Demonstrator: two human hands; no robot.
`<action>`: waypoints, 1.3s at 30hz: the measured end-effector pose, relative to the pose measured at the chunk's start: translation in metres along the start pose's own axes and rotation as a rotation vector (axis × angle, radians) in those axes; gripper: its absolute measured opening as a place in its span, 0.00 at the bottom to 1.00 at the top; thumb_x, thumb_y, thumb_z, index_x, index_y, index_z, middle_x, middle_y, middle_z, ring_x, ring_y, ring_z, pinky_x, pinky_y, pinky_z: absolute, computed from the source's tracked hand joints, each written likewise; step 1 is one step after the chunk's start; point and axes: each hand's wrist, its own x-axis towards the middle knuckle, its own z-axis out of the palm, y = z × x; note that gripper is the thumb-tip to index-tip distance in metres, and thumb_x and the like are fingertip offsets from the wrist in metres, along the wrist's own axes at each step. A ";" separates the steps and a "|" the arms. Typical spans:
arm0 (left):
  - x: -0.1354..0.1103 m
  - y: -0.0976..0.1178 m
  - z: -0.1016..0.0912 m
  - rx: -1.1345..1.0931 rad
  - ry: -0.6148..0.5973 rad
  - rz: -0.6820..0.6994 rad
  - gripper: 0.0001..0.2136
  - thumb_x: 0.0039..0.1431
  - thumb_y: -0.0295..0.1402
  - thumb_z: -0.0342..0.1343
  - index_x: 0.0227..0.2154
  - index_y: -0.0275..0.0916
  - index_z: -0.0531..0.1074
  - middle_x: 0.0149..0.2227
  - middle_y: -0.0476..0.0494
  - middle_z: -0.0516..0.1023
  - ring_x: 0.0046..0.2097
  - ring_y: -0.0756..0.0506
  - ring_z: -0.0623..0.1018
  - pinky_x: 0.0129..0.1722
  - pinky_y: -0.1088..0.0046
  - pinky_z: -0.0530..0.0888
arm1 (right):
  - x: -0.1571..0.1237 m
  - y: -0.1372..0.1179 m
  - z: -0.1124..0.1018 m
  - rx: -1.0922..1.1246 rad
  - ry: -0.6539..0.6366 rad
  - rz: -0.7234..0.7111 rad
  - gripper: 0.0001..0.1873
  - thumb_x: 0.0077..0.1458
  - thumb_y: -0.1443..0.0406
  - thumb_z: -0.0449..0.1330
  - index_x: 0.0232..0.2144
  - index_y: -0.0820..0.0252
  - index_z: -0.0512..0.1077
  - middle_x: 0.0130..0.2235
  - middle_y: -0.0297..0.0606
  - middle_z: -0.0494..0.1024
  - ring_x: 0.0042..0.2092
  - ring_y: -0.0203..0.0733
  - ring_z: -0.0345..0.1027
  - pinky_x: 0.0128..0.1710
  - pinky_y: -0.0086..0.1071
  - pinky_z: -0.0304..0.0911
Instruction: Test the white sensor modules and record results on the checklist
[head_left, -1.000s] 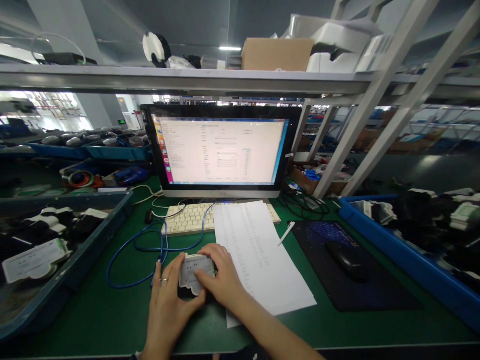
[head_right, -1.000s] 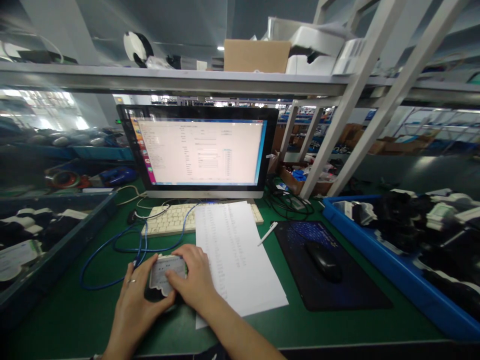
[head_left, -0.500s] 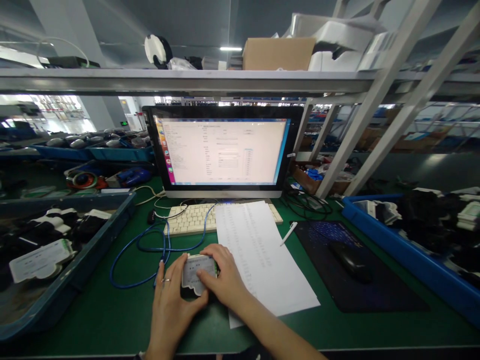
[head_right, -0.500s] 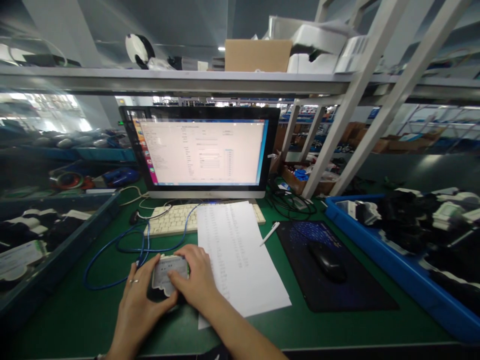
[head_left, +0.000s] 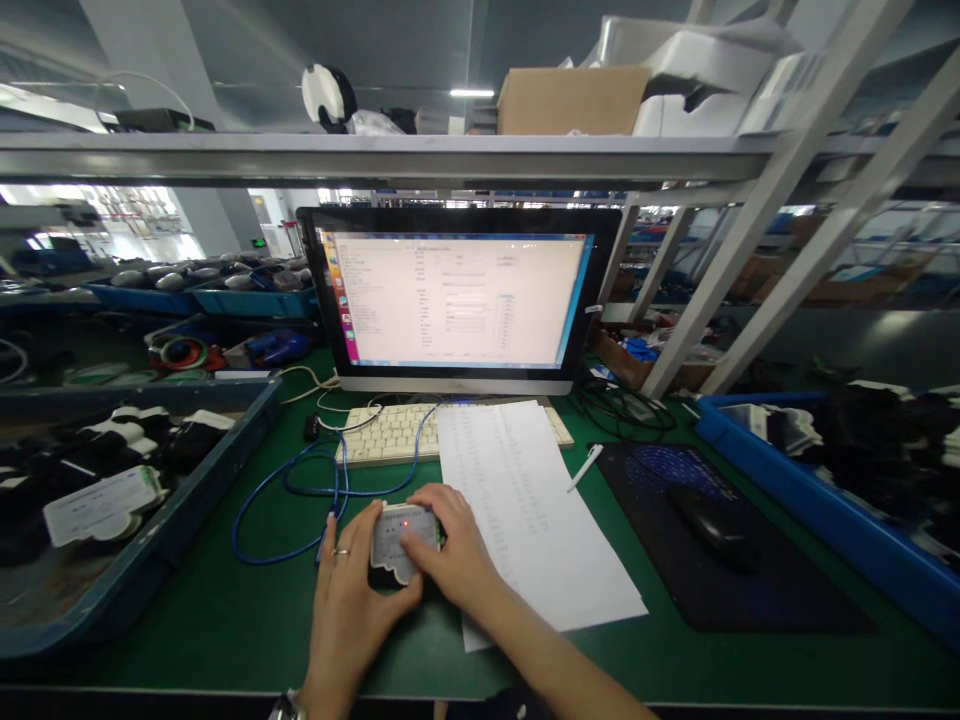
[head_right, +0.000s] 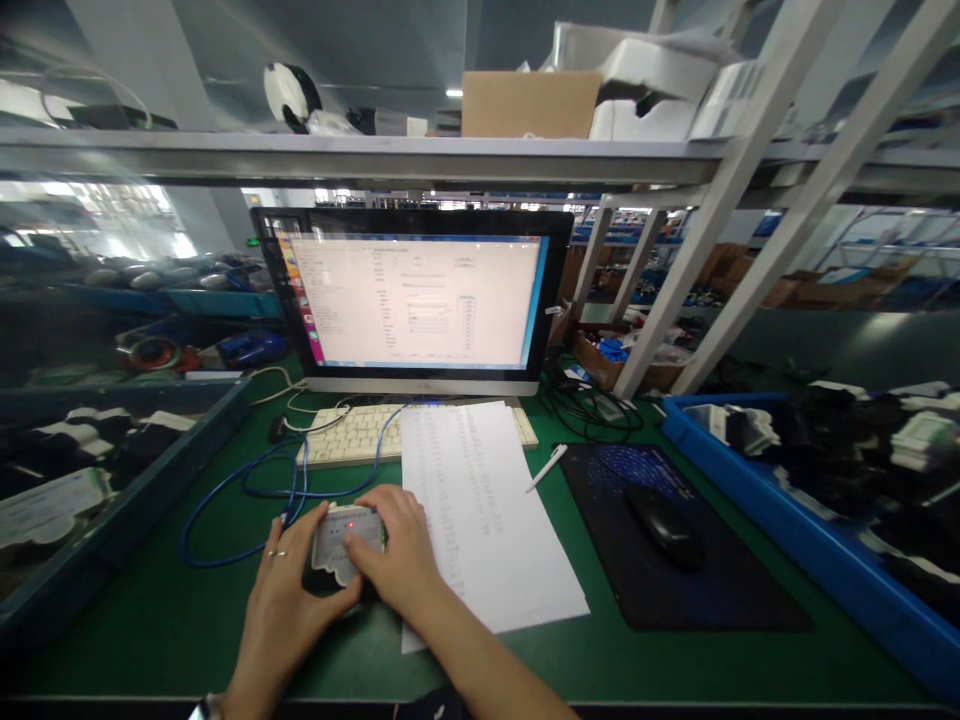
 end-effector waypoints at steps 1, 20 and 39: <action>0.000 0.000 0.000 0.000 0.001 0.001 0.31 0.50 0.37 0.56 0.57 0.38 0.56 0.49 0.36 0.73 0.49 0.38 0.75 0.61 0.48 0.58 | 0.000 0.000 0.000 -0.001 0.001 -0.002 0.15 0.47 0.68 0.62 0.40 0.55 0.69 0.43 0.36 0.72 0.47 0.44 0.63 0.49 0.39 0.57; 0.001 0.006 -0.005 -0.009 -0.030 -0.021 0.30 0.49 0.36 0.57 0.56 0.36 0.56 0.50 0.35 0.72 0.50 0.39 0.74 0.62 0.48 0.56 | -0.001 0.001 -0.001 0.004 -0.017 -0.009 0.13 0.49 0.67 0.61 0.40 0.55 0.69 0.44 0.37 0.72 0.48 0.44 0.63 0.50 0.39 0.56; 0.003 0.011 -0.006 -0.043 -0.021 -0.045 0.31 0.48 0.33 0.57 0.56 0.38 0.56 0.49 0.37 0.73 0.51 0.39 0.74 0.62 0.48 0.57 | -0.003 0.005 0.000 0.008 -0.006 -0.023 0.13 0.50 0.66 0.60 0.40 0.55 0.69 0.44 0.38 0.72 0.48 0.45 0.63 0.51 0.41 0.57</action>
